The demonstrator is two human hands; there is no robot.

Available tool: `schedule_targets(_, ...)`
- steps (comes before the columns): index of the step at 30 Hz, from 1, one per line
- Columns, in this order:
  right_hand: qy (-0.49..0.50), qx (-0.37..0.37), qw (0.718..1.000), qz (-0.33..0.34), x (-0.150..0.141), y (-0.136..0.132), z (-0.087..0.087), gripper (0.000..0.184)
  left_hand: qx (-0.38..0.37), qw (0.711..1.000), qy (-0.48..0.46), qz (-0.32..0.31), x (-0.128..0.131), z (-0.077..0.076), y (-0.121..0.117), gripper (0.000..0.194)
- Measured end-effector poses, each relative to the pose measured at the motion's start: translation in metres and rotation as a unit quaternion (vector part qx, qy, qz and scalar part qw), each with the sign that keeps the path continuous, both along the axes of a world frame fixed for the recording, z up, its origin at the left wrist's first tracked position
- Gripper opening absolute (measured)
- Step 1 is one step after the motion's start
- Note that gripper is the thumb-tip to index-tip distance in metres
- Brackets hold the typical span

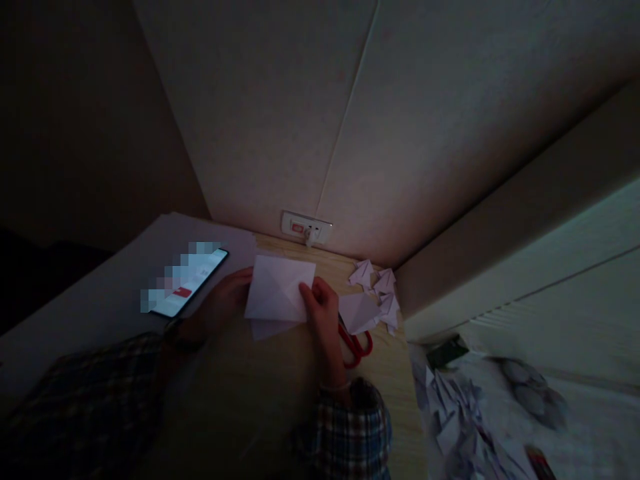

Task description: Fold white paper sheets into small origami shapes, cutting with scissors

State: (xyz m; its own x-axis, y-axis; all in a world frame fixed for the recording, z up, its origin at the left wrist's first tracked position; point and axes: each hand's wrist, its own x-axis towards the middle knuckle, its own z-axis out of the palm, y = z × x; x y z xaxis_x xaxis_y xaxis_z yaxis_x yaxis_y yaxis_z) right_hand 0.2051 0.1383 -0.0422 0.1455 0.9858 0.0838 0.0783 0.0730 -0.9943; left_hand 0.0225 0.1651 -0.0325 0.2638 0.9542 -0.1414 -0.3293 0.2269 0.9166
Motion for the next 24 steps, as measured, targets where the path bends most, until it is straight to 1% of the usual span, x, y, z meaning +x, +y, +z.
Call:
schedule_targets(2, 0.034, -0.008, 0.999, -0.002, -0.0002, 0.0003, 0.0016, 0.021, -0.005, 0.999, -0.031, -0.010, 0.0000, 0.0017, -0.0004, 0.033)
schedule_targets(4, 0.057, -0.016, 0.998, -0.002, 0.0001, 0.0005, 0.0020, 0.021, -0.013, 0.999, -0.049, -0.006, -0.0006, 0.0018, -0.0002, 0.032)
schedule_targets(8, 0.080, -0.024, 0.996, 0.004, 0.0014, 0.0006, 0.0015, 0.020, -0.026, 0.998, -0.055, -0.009, -0.0021, -0.0022, 0.0010, 0.030)
schedule_targets(12, 0.099, -0.027, 0.995, -0.002, 0.0014, 0.0007, 0.0032, 0.018, -0.018, 0.997, -0.075, -0.028, -0.0030, -0.0044, 0.0006, 0.031)
schedule_targets(20, 0.110, -0.027, 0.993, -0.018, 0.0027, 0.0014, 0.0025, 0.018, -0.007, 0.999, -0.031, -0.017, -0.0042, -0.0038, -0.0015, 0.040)
schedule_targets(24, 0.108, -0.030, 0.994, -0.016, 0.0028, 0.0010, 0.0038, 0.018, 0.000, 0.999, -0.033, -0.018, -0.0050, -0.0049, -0.0016, 0.053)
